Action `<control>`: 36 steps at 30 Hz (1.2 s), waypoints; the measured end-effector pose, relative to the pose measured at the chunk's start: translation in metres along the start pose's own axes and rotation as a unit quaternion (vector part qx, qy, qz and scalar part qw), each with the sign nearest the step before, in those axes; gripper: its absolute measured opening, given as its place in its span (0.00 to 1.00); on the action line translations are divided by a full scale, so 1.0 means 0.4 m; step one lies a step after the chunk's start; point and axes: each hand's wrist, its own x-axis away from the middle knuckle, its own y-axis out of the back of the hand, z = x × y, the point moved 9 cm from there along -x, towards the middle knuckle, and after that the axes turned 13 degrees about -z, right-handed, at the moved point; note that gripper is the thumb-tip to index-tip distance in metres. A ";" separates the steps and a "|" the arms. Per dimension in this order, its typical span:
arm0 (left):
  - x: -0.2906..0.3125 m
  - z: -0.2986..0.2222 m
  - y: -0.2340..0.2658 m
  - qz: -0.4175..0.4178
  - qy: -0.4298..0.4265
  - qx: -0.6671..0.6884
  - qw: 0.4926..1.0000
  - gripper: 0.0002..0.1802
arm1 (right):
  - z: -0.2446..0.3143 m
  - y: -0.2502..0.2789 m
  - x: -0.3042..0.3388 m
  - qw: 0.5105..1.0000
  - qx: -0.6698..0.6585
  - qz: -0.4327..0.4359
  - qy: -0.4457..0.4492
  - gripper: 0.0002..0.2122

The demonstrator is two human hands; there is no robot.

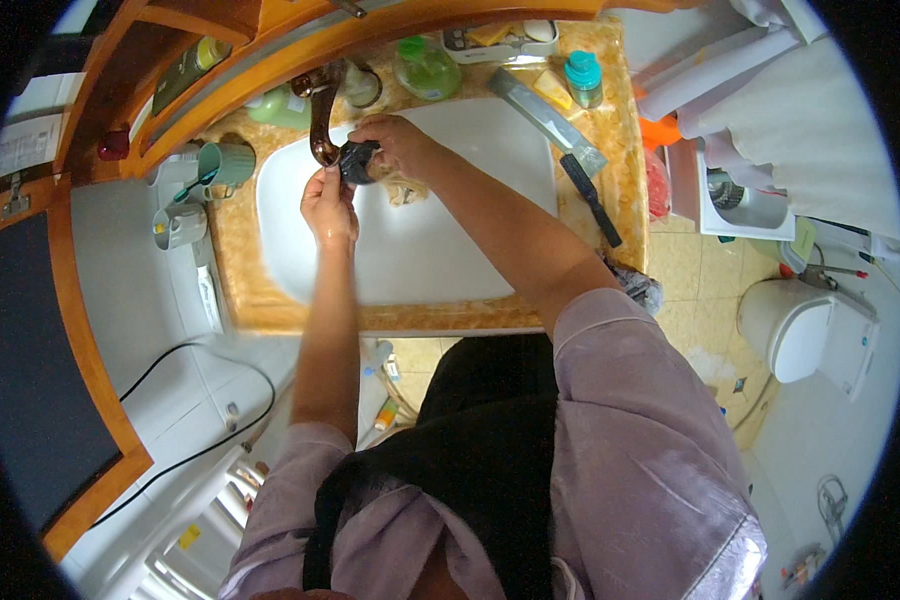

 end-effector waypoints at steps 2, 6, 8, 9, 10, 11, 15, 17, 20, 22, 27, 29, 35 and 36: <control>-0.008 0.015 -0.017 -0.018 0.046 0.026 0.998 0.09 | -0.014 -0.002 -0.004 0.999 -0.006 0.038 -0.012 0.06; -0.023 0.075 -0.015 -0.062 0.169 -0.009 0.984 0.19 | 0.022 -0.054 0.053 0.943 0.274 -0.036 0.186 0.13; -0.065 0.144 -0.011 0.052 0.198 0.054 0.977 0.21 | 0.012 -0.110 0.107 0.845 0.416 -0.100 0.320 0.17; -0.062 0.193 0.014 -0.043 0.250 0.036 0.967 0.19 | 0.012 -0.102 0.105 0.838 0.416 -0.119 0.332 0.20; -0.028 0.198 -0.018 -0.030 0.262 0.018 0.964 0.19 | 0.024 -0.077 0.089 0.806 0.471 -0.141 0.331 0.20; 0.010 0.195 -0.043 -0.015 0.273 0.001 0.962 0.19 | 0.052 -0.046 0.069 0.769 0.524 -0.164 0.328 0.21; -0.047 0.197 -0.035 0.126 0.234 0.153 0.952 0.16 | -0.015 -0.107 0.087 0.728 0.562 -0.165 0.355 0.20; -0.104 0.254 0.067 0.072 0.206 0.148 0.964 0.16 | -0.040 -0.146 0.130 0.719 0.562 -0.104 0.395 0.19; 0.030 0.230 -0.069 -0.005 0.347 -0.009 0.938 0.16 | 0.053 -0.006 0.026 0.736 0.585 -0.202 0.276 0.18; 0.006 0.189 -0.125 0.081 0.309 0.027 0.947 0.15 | 0.034 -0.010 0.010 0.740 0.565 -0.224 0.290 0.18; -0.032 0.258 -0.052 0.050 0.347 0.063 0.935 0.14 | 0.024 -0.037 0.034 0.731 0.587 -0.189 0.292 0.21; 0.006 0.226 -0.065 -0.022 0.346 -0.002 0.938 0.14 | 0.044 0.021 0.008 0.732 0.580 -0.236 0.268 0.19; -0.088 0.279 -0.031 0.056 0.281 -0.169 0.943 0.16 | 0.053 -0.055 0.047 0.714 0.600 -0.186 0.308 0.20; -0.021 0.261 -0.074 0.002 0.380 0.025 0.925 0.16 | 0.068 -0.013 0.039 0.705 0.618 -0.198 0.286 0.20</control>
